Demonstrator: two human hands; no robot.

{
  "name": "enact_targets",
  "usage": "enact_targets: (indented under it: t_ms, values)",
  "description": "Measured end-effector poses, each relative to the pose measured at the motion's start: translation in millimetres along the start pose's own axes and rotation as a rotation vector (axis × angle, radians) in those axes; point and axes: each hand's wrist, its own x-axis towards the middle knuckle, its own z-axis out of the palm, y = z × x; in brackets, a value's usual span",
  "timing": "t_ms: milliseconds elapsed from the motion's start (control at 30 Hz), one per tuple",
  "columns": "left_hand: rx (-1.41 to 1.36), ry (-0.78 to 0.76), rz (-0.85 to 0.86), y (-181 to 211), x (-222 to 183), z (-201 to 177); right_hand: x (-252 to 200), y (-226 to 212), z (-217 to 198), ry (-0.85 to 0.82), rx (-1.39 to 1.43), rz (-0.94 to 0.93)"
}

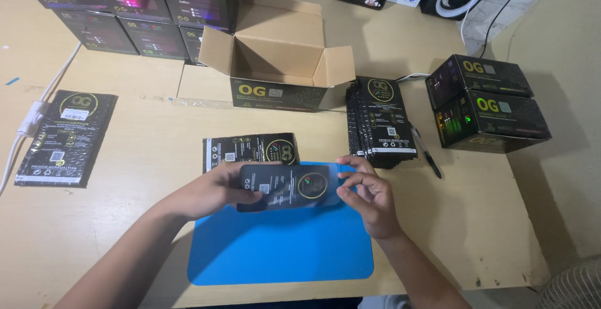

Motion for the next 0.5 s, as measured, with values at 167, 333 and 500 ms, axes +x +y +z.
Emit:
enact_targets:
  t_ms: [167, 333, 500]
  values:
    - [-0.094, -0.041, -0.029, -21, 11, -7, 5, -3, 7, 0.029, 0.167, 0.180]
    - [-0.215, -0.076, -0.026, -15, 15, -5, 6, 2, 7, 0.069, 0.380, 0.332]
    - [-0.294, -0.083, -0.033, -8, 10, 1, 4, 8, 2, 0.138, 0.443, 0.390]
